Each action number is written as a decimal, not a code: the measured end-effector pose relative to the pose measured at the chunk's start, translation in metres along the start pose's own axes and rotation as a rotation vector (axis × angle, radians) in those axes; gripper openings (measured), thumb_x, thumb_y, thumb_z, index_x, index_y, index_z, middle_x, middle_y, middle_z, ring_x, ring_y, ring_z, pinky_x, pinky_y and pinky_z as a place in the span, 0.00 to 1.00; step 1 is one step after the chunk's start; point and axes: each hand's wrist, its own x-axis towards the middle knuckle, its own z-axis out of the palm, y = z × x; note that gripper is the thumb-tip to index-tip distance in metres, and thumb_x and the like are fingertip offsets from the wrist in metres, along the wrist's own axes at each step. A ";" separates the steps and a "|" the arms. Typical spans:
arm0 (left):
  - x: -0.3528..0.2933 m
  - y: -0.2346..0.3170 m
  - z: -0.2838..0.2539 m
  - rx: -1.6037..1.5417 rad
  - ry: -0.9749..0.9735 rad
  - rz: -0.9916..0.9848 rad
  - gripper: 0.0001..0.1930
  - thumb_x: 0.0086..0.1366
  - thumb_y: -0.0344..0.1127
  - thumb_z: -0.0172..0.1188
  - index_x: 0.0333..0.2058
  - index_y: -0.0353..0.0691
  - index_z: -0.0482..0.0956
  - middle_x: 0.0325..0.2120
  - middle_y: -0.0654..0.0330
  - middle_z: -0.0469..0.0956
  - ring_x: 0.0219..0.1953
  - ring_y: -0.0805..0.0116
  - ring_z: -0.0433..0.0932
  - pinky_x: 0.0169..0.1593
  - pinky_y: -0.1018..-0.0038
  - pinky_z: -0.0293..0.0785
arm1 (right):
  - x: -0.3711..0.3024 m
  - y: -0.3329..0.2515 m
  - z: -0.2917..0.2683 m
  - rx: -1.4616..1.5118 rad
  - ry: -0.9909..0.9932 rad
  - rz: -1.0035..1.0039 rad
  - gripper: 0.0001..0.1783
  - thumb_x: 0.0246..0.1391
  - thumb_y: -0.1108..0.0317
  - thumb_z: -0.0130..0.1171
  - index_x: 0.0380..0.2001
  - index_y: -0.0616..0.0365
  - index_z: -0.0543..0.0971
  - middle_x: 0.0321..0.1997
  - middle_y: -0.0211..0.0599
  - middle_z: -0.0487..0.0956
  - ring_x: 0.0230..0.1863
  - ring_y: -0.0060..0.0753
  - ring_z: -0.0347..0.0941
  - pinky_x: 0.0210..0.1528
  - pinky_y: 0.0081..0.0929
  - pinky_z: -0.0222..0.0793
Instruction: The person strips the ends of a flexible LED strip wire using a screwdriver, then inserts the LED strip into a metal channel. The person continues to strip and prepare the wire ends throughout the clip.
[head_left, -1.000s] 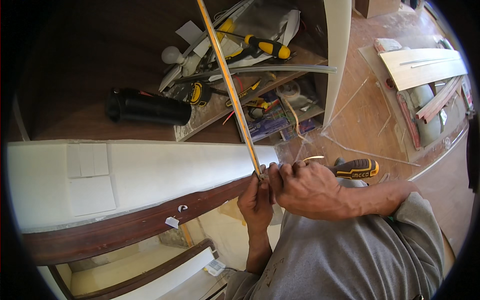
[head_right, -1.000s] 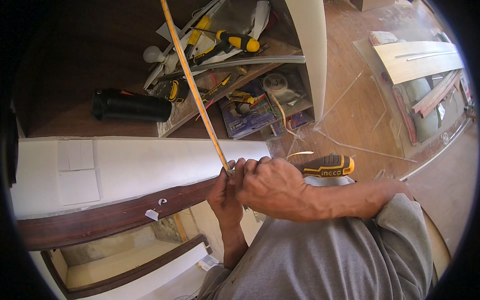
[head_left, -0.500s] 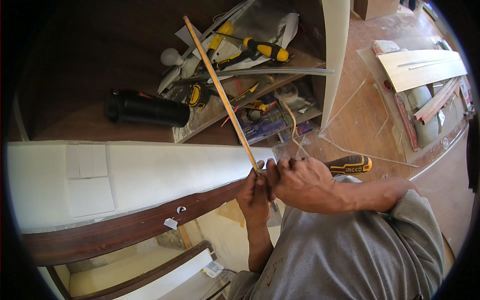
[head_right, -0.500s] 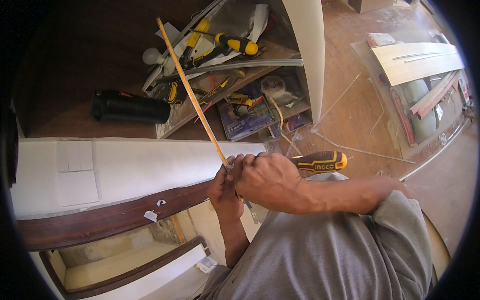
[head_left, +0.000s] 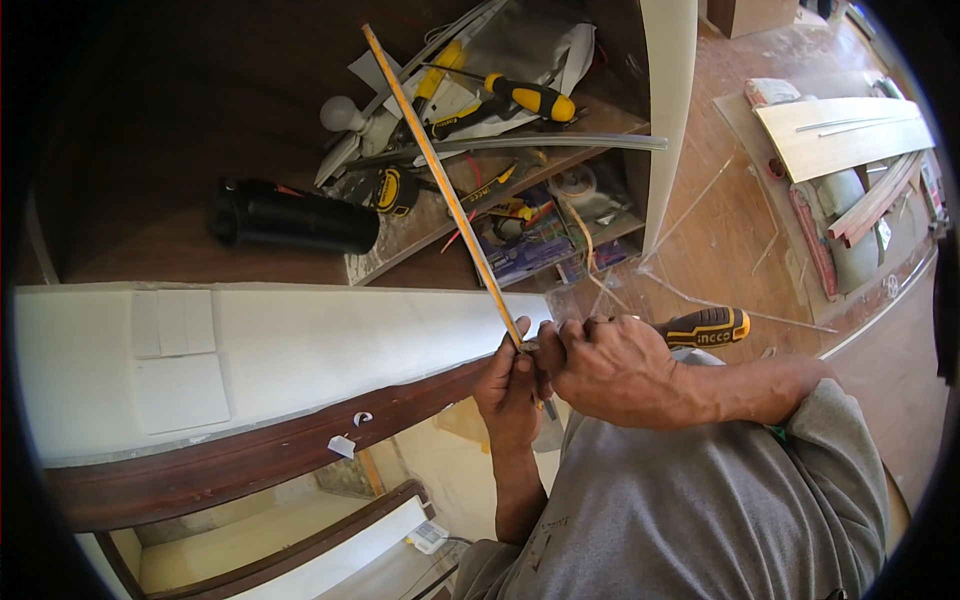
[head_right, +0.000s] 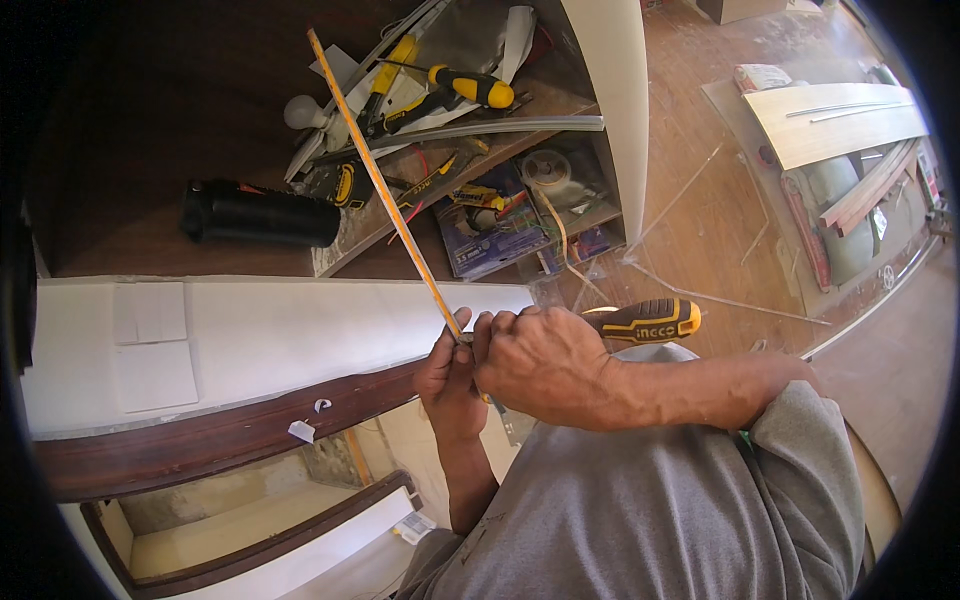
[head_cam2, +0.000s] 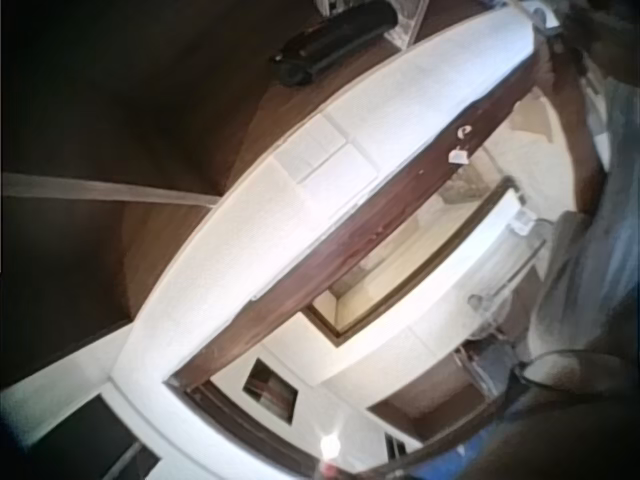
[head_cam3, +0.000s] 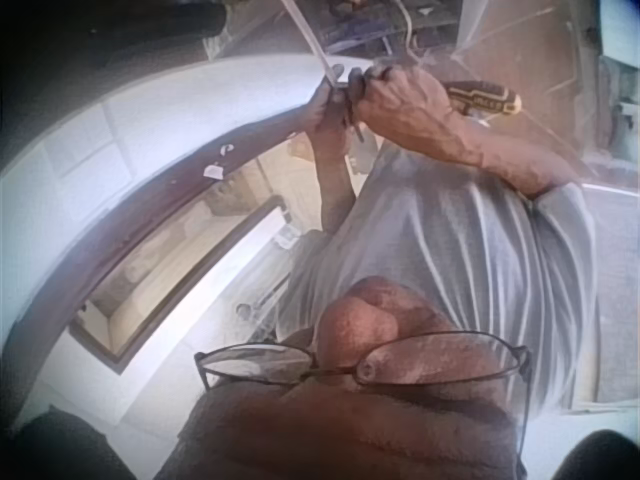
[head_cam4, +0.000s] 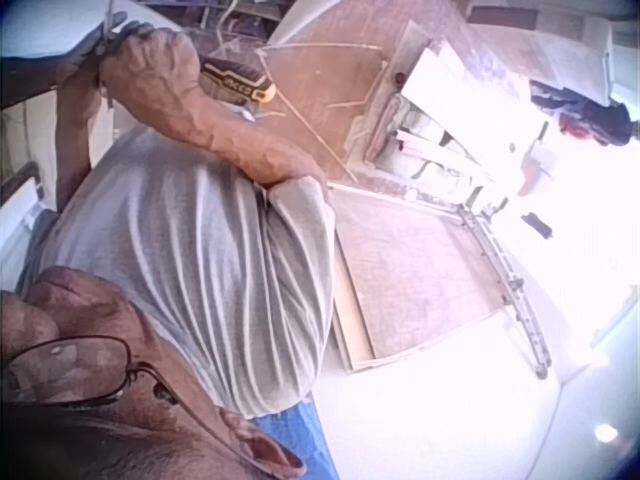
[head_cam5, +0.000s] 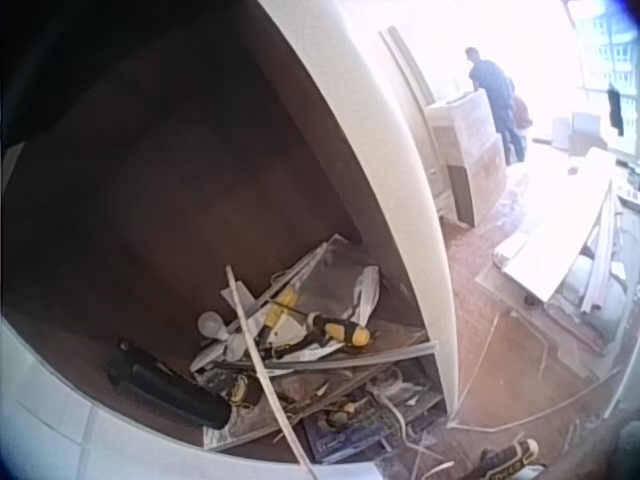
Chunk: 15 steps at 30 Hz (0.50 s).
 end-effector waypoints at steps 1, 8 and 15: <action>0.000 0.000 0.001 0.021 0.007 -0.008 0.24 0.75 0.30 0.54 0.63 0.20 0.67 0.46 0.56 0.81 0.45 0.74 0.79 0.53 0.78 0.74 | 0.000 0.001 0.002 0.001 0.000 0.000 0.16 0.59 0.66 0.56 0.38 0.74 0.75 0.27 0.48 0.79 0.24 0.44 0.83 0.21 0.37 0.76; 0.001 -0.017 -0.011 0.064 -0.017 -0.044 0.21 0.74 0.27 0.53 0.62 0.23 0.70 0.51 0.54 0.80 0.51 0.70 0.79 0.59 0.72 0.73 | 0.000 0.001 0.005 -0.014 0.036 -0.032 0.12 0.54 0.68 0.58 0.31 0.69 0.80 0.25 0.44 0.80 0.28 0.40 0.83 0.23 0.34 0.77; 0.006 -0.026 -0.003 0.148 -0.010 -0.018 0.20 0.74 0.25 0.52 0.62 0.26 0.71 0.46 0.59 0.80 0.49 0.72 0.78 0.61 0.72 0.71 | 0.001 0.003 0.021 -0.072 0.003 -0.055 0.17 0.57 0.67 0.54 0.37 0.76 0.77 0.24 0.47 0.79 0.22 0.41 0.82 0.18 0.35 0.73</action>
